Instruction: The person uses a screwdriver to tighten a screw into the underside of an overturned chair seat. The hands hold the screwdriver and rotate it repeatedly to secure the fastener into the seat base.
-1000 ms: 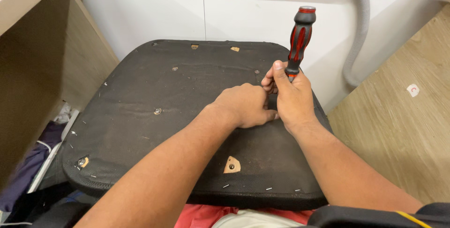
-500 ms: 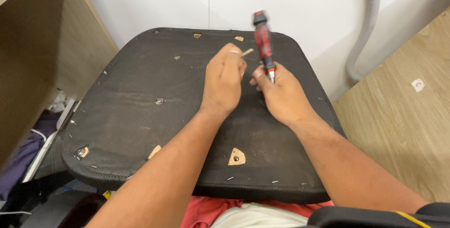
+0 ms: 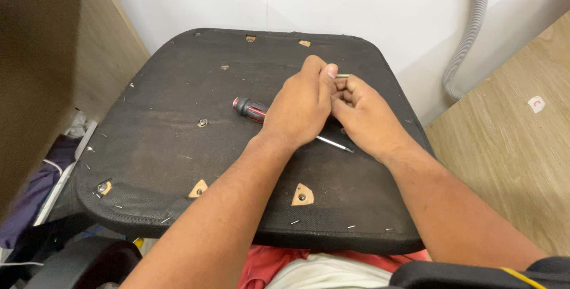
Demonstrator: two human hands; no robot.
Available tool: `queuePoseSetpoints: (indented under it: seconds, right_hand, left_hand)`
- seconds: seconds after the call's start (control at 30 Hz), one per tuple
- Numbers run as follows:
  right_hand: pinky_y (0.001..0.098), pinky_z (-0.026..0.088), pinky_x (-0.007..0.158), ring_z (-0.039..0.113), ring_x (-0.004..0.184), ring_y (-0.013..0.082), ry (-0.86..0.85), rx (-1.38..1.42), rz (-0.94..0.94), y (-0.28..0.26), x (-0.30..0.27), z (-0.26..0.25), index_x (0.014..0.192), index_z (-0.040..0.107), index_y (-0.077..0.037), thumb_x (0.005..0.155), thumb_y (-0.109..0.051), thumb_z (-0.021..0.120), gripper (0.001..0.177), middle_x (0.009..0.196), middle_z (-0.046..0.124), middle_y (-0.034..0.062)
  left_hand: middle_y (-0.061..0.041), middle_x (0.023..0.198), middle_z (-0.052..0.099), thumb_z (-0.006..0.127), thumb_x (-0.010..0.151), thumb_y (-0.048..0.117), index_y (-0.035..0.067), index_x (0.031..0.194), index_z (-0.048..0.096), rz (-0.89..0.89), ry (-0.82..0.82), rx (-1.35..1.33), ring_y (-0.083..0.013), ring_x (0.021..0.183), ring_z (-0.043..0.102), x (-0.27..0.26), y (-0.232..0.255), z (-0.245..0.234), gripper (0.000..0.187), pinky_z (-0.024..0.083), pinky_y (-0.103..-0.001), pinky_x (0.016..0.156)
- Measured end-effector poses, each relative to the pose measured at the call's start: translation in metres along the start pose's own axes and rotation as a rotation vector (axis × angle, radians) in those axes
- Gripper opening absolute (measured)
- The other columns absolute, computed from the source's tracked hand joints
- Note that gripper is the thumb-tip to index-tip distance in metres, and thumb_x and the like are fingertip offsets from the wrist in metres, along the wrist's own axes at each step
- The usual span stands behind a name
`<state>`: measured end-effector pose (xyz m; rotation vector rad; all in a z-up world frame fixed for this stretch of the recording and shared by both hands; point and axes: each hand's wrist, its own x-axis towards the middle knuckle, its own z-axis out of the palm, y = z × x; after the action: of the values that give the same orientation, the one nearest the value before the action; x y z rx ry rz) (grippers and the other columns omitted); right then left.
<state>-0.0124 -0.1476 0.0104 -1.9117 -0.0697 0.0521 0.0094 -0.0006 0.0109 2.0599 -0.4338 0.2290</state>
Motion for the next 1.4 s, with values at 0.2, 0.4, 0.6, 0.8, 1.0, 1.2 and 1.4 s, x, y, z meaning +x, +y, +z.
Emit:
queuePoseSetpoints:
  seconds: [0.2, 0.4, 0.6, 0.8, 1.0, 1.2, 1.4]
  right_hand:
    - [0.0213, 0.053, 0.074, 0.061, 0.082, 0.0034, -0.04, 0.021, -0.125, -0.001, -0.001, -0.002, 0.116, 0.057, -0.003, 0.095, -0.017, 0.065, 0.026, 0.094, 0.066, -0.0027]
    - [0.0237, 0.048, 0.064, 0.054, 0.071, 0.0037, 0.06, -0.07, 0.014, -0.008, -0.005, -0.002, 0.119, 0.062, -0.008, 0.096, -0.02, 0.064, 0.026, 0.083, 0.062, -0.0033]
    - [0.024, 0.046, 0.064, 0.049, 0.07, 0.0047, 0.02, -0.147, -0.044, -0.009, -0.002, -0.001, 0.112, 0.068, -0.004, 0.091, -0.017, 0.073, 0.026, 0.081, 0.055, -0.0038]
    - [0.0257, 0.046, 0.062, 0.05, 0.063, 0.0064, 0.057, -0.383, 0.035, -0.01, -0.001, -0.002, 0.109, 0.07, -0.01, 0.09, -0.021, 0.074, 0.023, 0.073, 0.056, -0.0038]
    - [0.029, 0.049, 0.061, 0.053, 0.061, 0.0076, 0.087, -0.354, 0.089, -0.019, -0.007, -0.004, 0.104, 0.073, -0.007, 0.087, -0.026, 0.079, 0.027, 0.071, 0.061, -0.0029]
    - [0.0272, 0.055, 0.074, 0.067, 0.074, 0.008, 0.079, -0.376, 0.166, -0.022, -0.023, -0.007, 0.111, 0.076, -0.016, 0.085, -0.027, 0.078, 0.028, 0.082, 0.075, -0.0001]
    - [0.0285, 0.057, 0.083, 0.069, 0.087, 0.0106, 0.014, -0.417, 0.013, -0.017, -0.029, -0.008, 0.103, 0.074, -0.008, 0.085, -0.024, 0.079, 0.024, 0.092, 0.076, 0.0014]
  left_hand:
    - [-0.02, 0.1, 0.073, 0.031, 0.105, 0.046, 0.003, 0.111, 0.054, -0.16, -0.166, 0.004, -0.0363, 0.099, 0.072, 0.007, 0.005, -0.001, 0.049, 0.052, -0.048, 0.089]
    - [-0.023, 0.108, 0.072, 0.032, 0.103, 0.046, -0.003, 0.116, 0.055, -0.25, -0.27, -0.19, -0.0316, 0.108, 0.072, 0.017, -0.005, 0.002, 0.055, 0.052, -0.043, 0.095]
    - [-0.024, 0.111, 0.07, 0.033, 0.104, 0.045, -0.006, 0.123, 0.052, -0.29, -0.246, -0.078, -0.0326, 0.11, 0.069, 0.018, -0.009, 0.007, 0.058, 0.05, -0.046, 0.097]
    - [-0.022, 0.098, 0.074, 0.032, 0.103, 0.043, -0.004, 0.119, 0.051, -0.397, -0.282, -0.142, -0.0362, 0.084, 0.076, 0.019, -0.007, 0.003, 0.053, 0.061, -0.047, 0.081]
    - [-0.02, 0.093, 0.074, 0.045, 0.111, 0.039, -0.002, 0.106, 0.06, -0.09, 0.026, 0.061, -0.0207, 0.079, 0.066, 0.014, -0.016, 0.006, 0.044, 0.053, -0.037, 0.074]
    - [-0.011, 0.087, 0.076, 0.062, 0.095, 0.03, 0.003, 0.086, 0.052, -0.127, 0.024, -0.408, -0.0144, 0.08, 0.078, 0.014, -0.015, -0.001, 0.03, 0.066, -0.032, 0.065]
    - [-0.017, 0.087, 0.075, 0.054, 0.102, 0.029, 0.007, 0.104, 0.051, -0.061, -0.12, 0.141, -0.0331, 0.083, 0.073, -0.005, 0.0, -0.003, 0.023, 0.056, -0.045, 0.078]
